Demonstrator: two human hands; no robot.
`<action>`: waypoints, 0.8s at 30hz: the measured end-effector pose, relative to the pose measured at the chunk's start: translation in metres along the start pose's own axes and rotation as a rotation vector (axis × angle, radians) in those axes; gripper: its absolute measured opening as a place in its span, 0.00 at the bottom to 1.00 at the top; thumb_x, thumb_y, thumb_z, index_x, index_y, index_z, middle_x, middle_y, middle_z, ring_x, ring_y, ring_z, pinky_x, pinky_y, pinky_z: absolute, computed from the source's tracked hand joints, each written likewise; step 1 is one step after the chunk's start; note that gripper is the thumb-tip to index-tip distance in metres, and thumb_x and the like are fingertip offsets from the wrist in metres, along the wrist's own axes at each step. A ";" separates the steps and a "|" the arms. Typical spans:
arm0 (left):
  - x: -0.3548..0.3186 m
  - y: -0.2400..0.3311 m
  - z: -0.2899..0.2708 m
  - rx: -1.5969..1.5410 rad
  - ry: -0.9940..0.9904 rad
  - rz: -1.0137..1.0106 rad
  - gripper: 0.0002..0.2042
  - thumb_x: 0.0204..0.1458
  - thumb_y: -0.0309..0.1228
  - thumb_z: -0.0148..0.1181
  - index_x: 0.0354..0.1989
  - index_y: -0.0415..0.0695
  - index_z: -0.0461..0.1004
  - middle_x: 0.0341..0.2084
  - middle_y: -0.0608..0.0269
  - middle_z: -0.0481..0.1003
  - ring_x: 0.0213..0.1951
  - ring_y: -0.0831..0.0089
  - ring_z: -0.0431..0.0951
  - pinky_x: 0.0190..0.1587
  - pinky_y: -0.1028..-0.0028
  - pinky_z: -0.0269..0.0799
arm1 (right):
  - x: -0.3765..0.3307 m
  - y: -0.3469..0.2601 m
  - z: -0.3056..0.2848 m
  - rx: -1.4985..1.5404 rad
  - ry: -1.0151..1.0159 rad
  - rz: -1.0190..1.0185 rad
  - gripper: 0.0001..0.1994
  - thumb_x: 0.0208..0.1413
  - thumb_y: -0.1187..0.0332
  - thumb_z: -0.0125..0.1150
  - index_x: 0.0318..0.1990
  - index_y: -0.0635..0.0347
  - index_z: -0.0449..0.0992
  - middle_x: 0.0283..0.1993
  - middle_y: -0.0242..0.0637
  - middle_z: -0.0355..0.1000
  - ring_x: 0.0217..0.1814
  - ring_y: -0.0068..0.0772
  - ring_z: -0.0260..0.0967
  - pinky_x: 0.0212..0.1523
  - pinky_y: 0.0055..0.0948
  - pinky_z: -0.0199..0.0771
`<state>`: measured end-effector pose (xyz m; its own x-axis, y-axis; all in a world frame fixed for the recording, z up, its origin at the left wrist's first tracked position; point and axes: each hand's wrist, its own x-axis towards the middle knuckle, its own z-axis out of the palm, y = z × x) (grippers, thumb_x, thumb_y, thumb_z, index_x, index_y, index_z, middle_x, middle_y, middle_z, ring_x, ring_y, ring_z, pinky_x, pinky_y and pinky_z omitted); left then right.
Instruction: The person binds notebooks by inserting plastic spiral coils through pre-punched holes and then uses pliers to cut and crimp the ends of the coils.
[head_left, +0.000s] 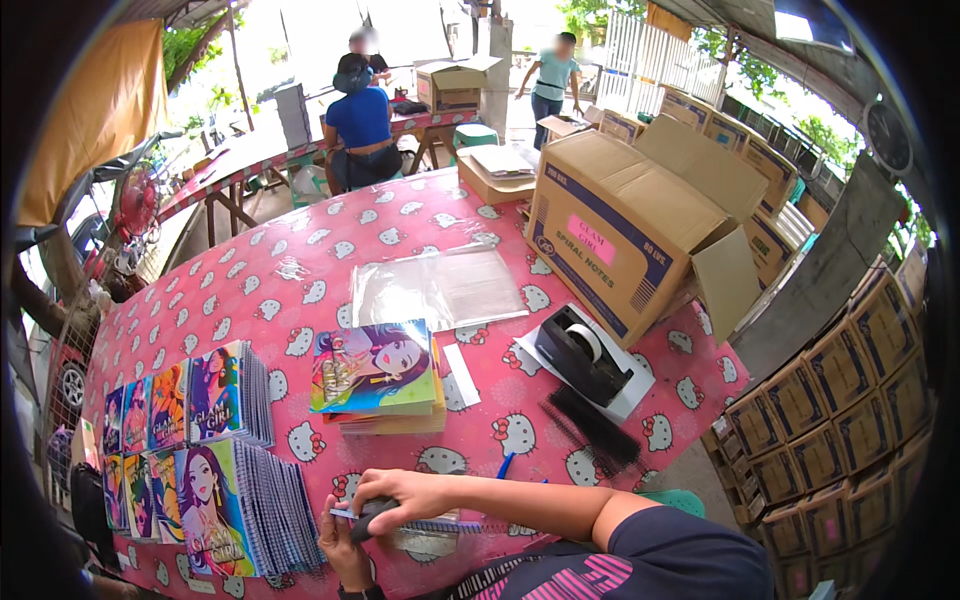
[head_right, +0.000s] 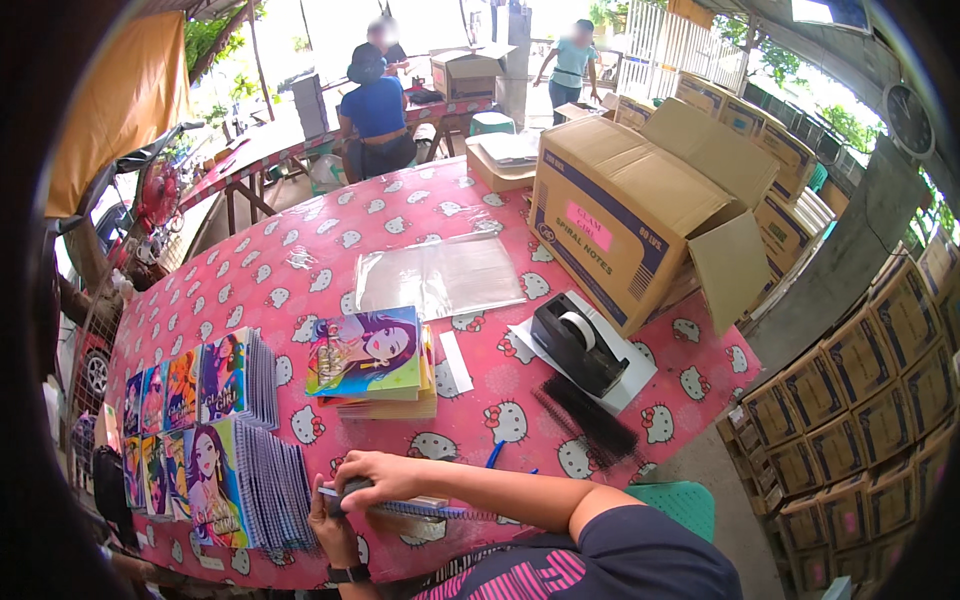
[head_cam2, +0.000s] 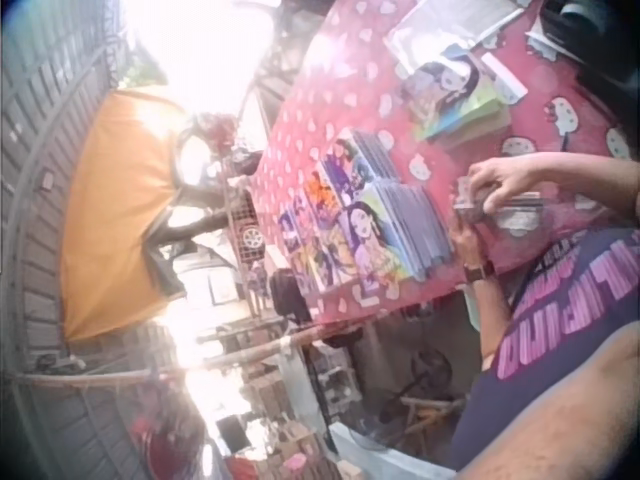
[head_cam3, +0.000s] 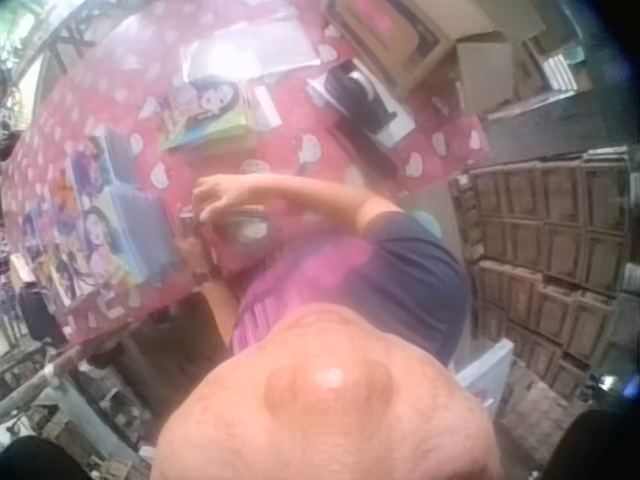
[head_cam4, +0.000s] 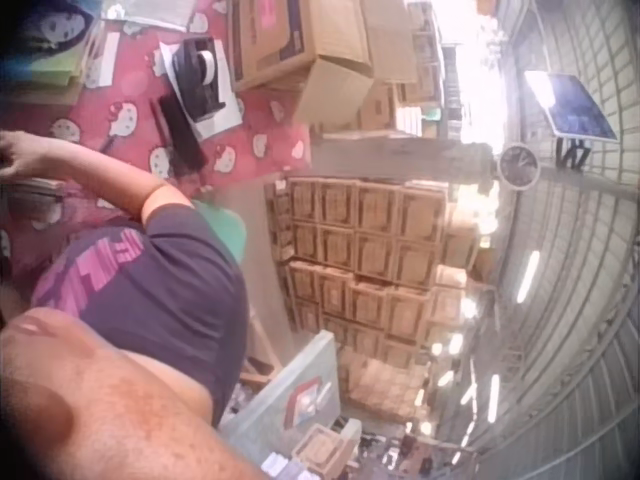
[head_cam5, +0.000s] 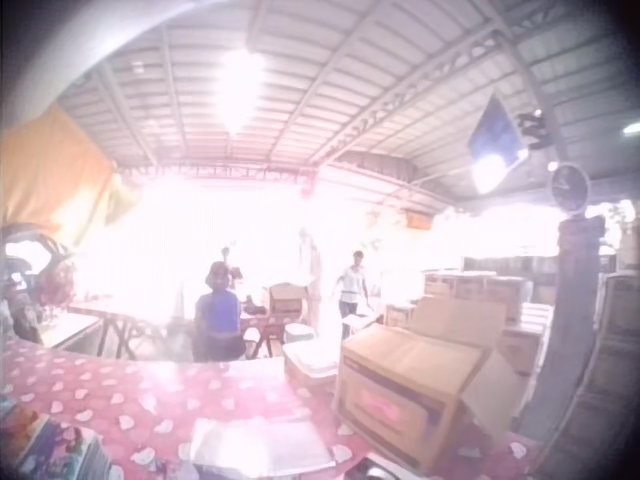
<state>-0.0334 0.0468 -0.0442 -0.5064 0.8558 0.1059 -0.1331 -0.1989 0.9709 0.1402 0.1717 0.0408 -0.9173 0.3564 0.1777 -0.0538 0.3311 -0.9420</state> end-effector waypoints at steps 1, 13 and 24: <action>0.001 -0.001 0.000 -0.087 -0.009 -0.033 0.16 0.61 0.28 0.52 0.56 0.35 0.69 0.41 0.60 0.75 0.44 0.75 0.73 0.51 0.75 0.66 | 0.001 0.009 0.002 -0.101 0.029 0.137 0.30 0.49 0.41 0.60 0.48 0.57 0.73 0.48 0.51 0.65 0.53 0.53 0.65 0.51 0.42 0.66; 0.004 0.014 0.002 0.065 -0.083 -0.002 0.14 0.60 0.25 0.53 0.53 0.35 0.70 0.41 0.61 0.76 0.42 0.77 0.73 0.48 0.77 0.67 | -0.029 0.087 -0.008 -0.683 0.169 0.358 0.36 0.47 0.34 0.55 0.53 0.56 0.69 0.52 0.47 0.65 0.56 0.53 0.63 0.56 0.43 0.64; -0.005 0.068 0.058 0.081 -0.222 0.192 0.07 0.47 0.16 0.61 0.35 0.37 0.75 0.31 0.65 0.72 0.32 0.79 0.71 0.36 0.80 0.66 | -0.055 -0.038 0.027 -0.447 0.525 -0.123 0.24 0.48 0.70 0.63 0.54 0.62 0.67 0.38 0.44 0.71 0.41 0.44 0.71 0.42 0.33 0.73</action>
<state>0.0093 0.0571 0.0341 -0.3160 0.8914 0.3249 0.0202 -0.3361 0.9416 0.1817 0.1157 0.0590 -0.5969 0.6311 0.4955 0.1262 0.6837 -0.7188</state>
